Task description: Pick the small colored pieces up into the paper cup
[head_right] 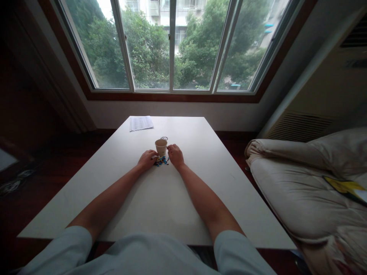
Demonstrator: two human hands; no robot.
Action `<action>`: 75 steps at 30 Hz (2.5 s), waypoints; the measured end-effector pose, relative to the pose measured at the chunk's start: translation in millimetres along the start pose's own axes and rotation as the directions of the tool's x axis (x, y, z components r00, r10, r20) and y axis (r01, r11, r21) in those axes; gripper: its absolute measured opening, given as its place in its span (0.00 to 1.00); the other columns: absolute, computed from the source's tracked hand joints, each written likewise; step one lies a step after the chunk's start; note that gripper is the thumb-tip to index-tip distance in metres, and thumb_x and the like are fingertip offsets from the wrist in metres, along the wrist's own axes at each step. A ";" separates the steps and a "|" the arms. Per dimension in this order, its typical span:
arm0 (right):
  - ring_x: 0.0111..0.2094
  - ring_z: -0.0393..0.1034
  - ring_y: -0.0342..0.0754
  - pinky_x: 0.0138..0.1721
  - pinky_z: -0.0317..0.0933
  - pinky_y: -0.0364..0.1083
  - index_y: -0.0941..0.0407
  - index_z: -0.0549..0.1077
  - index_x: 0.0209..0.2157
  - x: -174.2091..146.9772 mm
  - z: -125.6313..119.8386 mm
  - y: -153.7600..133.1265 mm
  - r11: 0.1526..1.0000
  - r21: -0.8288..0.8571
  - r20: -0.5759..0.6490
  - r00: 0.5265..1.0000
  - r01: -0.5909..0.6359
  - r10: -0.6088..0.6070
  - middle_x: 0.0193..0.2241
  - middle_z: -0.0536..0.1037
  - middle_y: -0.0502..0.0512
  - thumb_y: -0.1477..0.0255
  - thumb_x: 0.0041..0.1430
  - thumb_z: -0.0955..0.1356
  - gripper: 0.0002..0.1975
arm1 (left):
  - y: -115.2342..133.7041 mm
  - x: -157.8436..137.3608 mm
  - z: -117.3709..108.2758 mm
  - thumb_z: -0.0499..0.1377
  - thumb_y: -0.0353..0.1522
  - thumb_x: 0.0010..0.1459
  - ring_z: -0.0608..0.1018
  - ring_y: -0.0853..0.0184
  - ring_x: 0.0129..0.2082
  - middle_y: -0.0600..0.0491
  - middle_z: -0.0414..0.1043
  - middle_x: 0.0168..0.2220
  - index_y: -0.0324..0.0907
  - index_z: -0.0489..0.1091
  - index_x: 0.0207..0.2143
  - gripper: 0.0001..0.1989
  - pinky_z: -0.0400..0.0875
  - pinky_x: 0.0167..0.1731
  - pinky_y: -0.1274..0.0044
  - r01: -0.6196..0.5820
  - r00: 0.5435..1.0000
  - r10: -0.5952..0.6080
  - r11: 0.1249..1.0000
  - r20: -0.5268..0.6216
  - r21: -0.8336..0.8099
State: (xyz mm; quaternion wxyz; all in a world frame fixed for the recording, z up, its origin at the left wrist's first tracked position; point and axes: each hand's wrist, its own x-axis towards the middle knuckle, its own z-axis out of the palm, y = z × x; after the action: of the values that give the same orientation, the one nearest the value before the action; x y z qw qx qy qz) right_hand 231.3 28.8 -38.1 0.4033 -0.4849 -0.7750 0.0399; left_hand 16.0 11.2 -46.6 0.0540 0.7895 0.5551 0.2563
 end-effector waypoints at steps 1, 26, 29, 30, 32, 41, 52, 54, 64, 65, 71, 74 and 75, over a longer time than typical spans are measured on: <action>0.39 0.67 0.49 0.43 0.61 0.45 0.55 0.73 0.42 0.0 0.3 0.2 1.000 0.008 0.000 1.000 0.003 -0.003 0.39 0.73 0.57 0.75 0.66 0.58 0.13 | 0.1 0.1 -0.2 0.58 0.33 0.60 0.74 0.59 0.51 0.50 0.75 0.51 0.48 0.78 0.46 0.14 0.67 0.54 0.69 -0.002 1.000 0.002 1.000 0.003 0.002; 0.59 0.62 0.54 0.62 0.59 0.55 0.54 0.69 0.59 -0.5 -13.0 -16.4 0.991 0.047 -0.147 0.982 0.125 -0.117 0.56 0.71 0.60 0.73 0.69 0.58 0.20 | 0.6 -1.2 -2.5 0.57 0.35 0.61 0.74 0.60 0.49 0.51 0.76 0.49 0.50 0.79 0.45 0.12 0.68 0.53 0.69 -0.039 0.999 0.039 0.999 0.010 0.004; 0.62 0.59 0.54 0.64 0.57 0.58 0.53 0.65 0.63 0.4 -11.4 -20.7 0.980 0.054 -0.125 0.975 0.194 -0.186 0.60 0.68 0.59 0.74 0.69 0.57 0.23 | 0.1 -1.0 -2.5 0.58 0.35 0.61 0.74 0.60 0.49 0.50 0.76 0.49 0.49 0.79 0.45 0.12 0.67 0.54 0.69 -0.040 0.999 0.040 0.999 0.009 0.001; 0.63 0.59 0.54 0.65 0.57 0.58 0.52 0.63 0.64 0.7 -10.2 -21.6 0.978 0.051 -0.113 0.974 0.204 -0.197 0.61 0.67 0.59 0.74 0.69 0.57 0.24 | 0.1 -1.0 -2.6 0.58 0.35 0.61 0.74 0.60 0.49 0.50 0.76 0.49 0.49 0.79 0.45 0.12 0.67 0.54 0.69 -0.037 0.999 0.037 0.999 0.011 0.000; 0.65 0.57 0.54 0.65 0.57 0.59 0.52 0.61 0.66 1.0 -7.5 -22.1 0.977 0.032 -0.090 0.974 0.213 -0.209 0.63 0.66 0.58 0.74 0.69 0.56 0.25 | 0.2 -1.0 -2.9 0.59 0.35 0.60 0.74 0.60 0.49 0.50 0.76 0.49 0.49 0.79 0.44 0.12 0.67 0.54 0.69 -0.030 0.999 0.030 1.000 0.017 -0.005; 0.67 0.54 0.51 0.66 0.52 0.55 0.54 0.64 0.64 1.9 -0.2 -14.9 0.964 -0.054 0.003 0.965 0.261 -0.262 0.64 0.65 0.58 0.73 0.70 0.58 0.23 | -1.4 -0.3 0.5 0.59 0.34 0.60 0.74 0.60 0.48 0.50 0.76 0.48 0.49 0.79 0.44 0.12 0.67 0.54 0.68 -0.042 0.999 0.042 0.999 -0.001 -0.010; 0.67 0.53 0.54 0.65 0.52 0.57 0.52 0.68 0.61 0.9 -4.9 -20.6 0.966 -0.077 0.046 0.969 0.247 -0.244 0.64 0.65 0.58 0.72 0.69 0.61 0.21 | 0.3 -0.8 -1.5 0.59 0.34 0.60 0.74 0.60 0.49 0.51 0.76 0.49 0.50 0.78 0.45 0.12 0.67 0.54 0.69 -0.027 1.000 0.027 1.000 0.015 -0.008; 0.66 0.53 0.55 0.65 0.53 0.57 0.52 0.68 0.60 -0.2 -5.9 -21.5 0.966 -0.079 0.022 0.970 0.244 -0.243 0.64 0.64 0.58 0.71 0.69 0.61 0.20 | 0.7 -1.0 -2.0 0.59 0.34 0.60 0.74 0.60 0.49 0.51 0.76 0.49 0.49 0.78 0.45 0.12 0.67 0.54 0.69 -0.034 0.999 0.034 0.999 0.013 -0.008; 0.41 0.68 0.52 0.46 0.60 0.49 0.56 0.75 0.41 0.0 -7.6 -3.1 0.986 -0.162 -0.074 0.996 0.035 -0.047 0.38 0.76 0.59 0.68 0.71 0.59 0.14 | 0.0 -1.2 -2.5 0.58 0.35 0.61 0.74 0.60 0.49 0.51 0.76 0.49 0.49 0.79 0.44 0.12 0.68 0.53 0.70 -0.045 0.999 0.045 0.999 0.015 -0.001; 0.39 0.68 0.51 0.43 0.59 0.48 0.56 0.75 0.39 0.2 -7.0 0.9 0.981 -0.192 -0.037 0.999 -0.008 0.001 0.35 0.77 0.58 0.67 0.71 0.59 0.15 | -0.3 -1.4 -2.3 0.58 0.35 0.61 0.74 0.60 0.49 0.51 0.76 0.49 0.50 0.79 0.44 0.12 0.68 0.53 0.70 -0.047 0.999 0.047 0.999 0.015 -0.001; 0.33 0.69 0.49 0.33 0.53 0.45 0.53 0.77 0.33 1.7 -6.5 15.7 0.933 -0.326 0.278 0.928 -0.153 0.249 0.31 0.79 0.56 0.57 0.65 0.66 0.15 | -1.9 -1.3 -0.2 0.58 0.35 0.61 0.74 0.59 0.49 0.51 0.76 0.49 0.49 0.79 0.45 0.12 0.68 0.52 0.69 -0.044 0.999 0.044 0.999 0.007 0.001; 0.33 0.69 0.49 0.32 0.52 0.44 0.52 0.77 0.35 4.0 -8.7 17.9 0.952 -0.286 0.376 0.900 -0.112 0.219 0.31 0.79 0.55 0.53 0.62 0.67 0.17 | -3.0 -1.0 0.9 0.57 0.34 0.61 0.74 0.59 0.49 0.50 0.77 0.49 0.49 0.79 0.45 0.13 0.68 0.52 0.69 -0.048 0.999 0.048 0.999 0.000 -0.002; 0.33 0.69 0.48 0.32 0.51 0.44 0.52 0.77 0.36 4.8 -9.5 18.6 0.962 -0.256 0.412 0.890 -0.091 0.194 0.31 0.79 0.55 0.52 0.61 0.68 0.18 | -3.4 -0.9 1.2 0.58 0.34 0.61 0.74 0.59 0.49 0.50 0.77 0.48 0.48 0.79 0.45 0.12 0.68 0.52 0.69 -0.048 0.999 0.048 0.999 -0.001 -0.003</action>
State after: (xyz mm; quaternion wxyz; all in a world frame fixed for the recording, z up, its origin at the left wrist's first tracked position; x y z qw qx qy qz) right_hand 250.0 39.2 -37.3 0.1583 -0.5630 -0.8065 0.0865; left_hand 13.4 11.9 -49.2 0.0488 0.8025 0.5355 0.2585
